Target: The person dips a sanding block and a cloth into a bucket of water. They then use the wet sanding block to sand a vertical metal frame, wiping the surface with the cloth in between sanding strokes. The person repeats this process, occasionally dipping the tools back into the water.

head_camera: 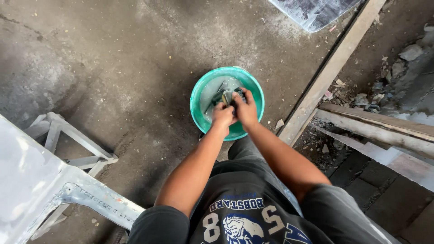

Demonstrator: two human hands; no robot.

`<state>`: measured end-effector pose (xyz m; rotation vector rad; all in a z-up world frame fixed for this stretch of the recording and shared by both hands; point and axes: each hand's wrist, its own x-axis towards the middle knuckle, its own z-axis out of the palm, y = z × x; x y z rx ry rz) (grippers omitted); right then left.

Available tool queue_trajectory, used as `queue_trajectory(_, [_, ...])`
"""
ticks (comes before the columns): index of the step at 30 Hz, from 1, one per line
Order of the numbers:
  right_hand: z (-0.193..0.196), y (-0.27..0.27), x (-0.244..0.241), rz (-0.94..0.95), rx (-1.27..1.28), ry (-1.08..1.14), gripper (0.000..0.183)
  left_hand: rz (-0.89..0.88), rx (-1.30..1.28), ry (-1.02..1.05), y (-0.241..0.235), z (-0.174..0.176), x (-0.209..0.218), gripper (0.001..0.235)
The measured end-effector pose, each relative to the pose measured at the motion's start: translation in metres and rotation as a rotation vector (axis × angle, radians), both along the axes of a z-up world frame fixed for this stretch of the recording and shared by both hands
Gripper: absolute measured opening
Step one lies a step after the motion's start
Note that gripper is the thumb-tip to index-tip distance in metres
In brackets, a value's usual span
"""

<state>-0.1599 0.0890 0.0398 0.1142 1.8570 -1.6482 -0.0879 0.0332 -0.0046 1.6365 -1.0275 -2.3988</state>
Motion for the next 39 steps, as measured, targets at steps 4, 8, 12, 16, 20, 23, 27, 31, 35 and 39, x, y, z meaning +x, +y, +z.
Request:
queue_trajectory(4, [-0.040, -0.005, -0.004, -0.032, -0.116, -0.050, 0.024, 0.020, -0.176, 0.005, -0.001, 0.015, 0.013, 0.021])
queue_trajectory(8, [-0.053, 0.003, -0.022, 0.065, 0.025, 0.152, 0.027, -0.005, -0.283, -0.066, -0.005, 0.012, 0.030, 0.016])
queue_trajectory(12, [-0.017, 0.004, -0.027, 0.225, 0.000, 0.137, 0.050, -0.103, -0.584, -0.305, -0.019, 0.022, 0.049, 0.020])
queue_trajectory(16, [-0.061, 0.020, -0.034, 0.480, 0.312, 0.261, 0.062, -0.107, -0.646, -0.298, -0.022, 0.008, 0.062, 0.024])
queue_trajectory(20, [-0.046, 0.016, -0.037, 0.489, 0.214, 0.086, 0.048, -0.125, -0.601, -0.317, -0.027, -0.004, 0.067, 0.024])
queue_trajectory(23, [0.022, 0.015, -0.043, 0.440, 0.024, 0.093, 0.036, -0.130, -0.645, -0.332, -0.029, -0.013, 0.067, 0.027])
queue_trajectory(27, [0.190, 0.024, -0.045, 0.554, -0.116, 0.215, 0.024, -0.180, -0.663, -0.412, -0.034, -0.003, 0.053, 0.026])
queue_trajectory(31, [0.270, 0.055, -0.043, 0.483, -0.205, 0.384, 0.024, -0.142, -0.761, -0.410, -0.032, -0.031, 0.030, 0.023])
queue_trajectory(35, [0.168, 0.052, -0.051, 0.004, -0.540, 0.394, 0.013, 0.010, -0.391, -0.152, -0.026, 0.000, 0.009, 0.022])
queue_trajectory(39, [0.024, 0.013, -0.030, 0.042, -0.179, 0.183, 0.017, 0.005, -0.305, 0.116, -0.015, -0.006, 0.003, 0.020])
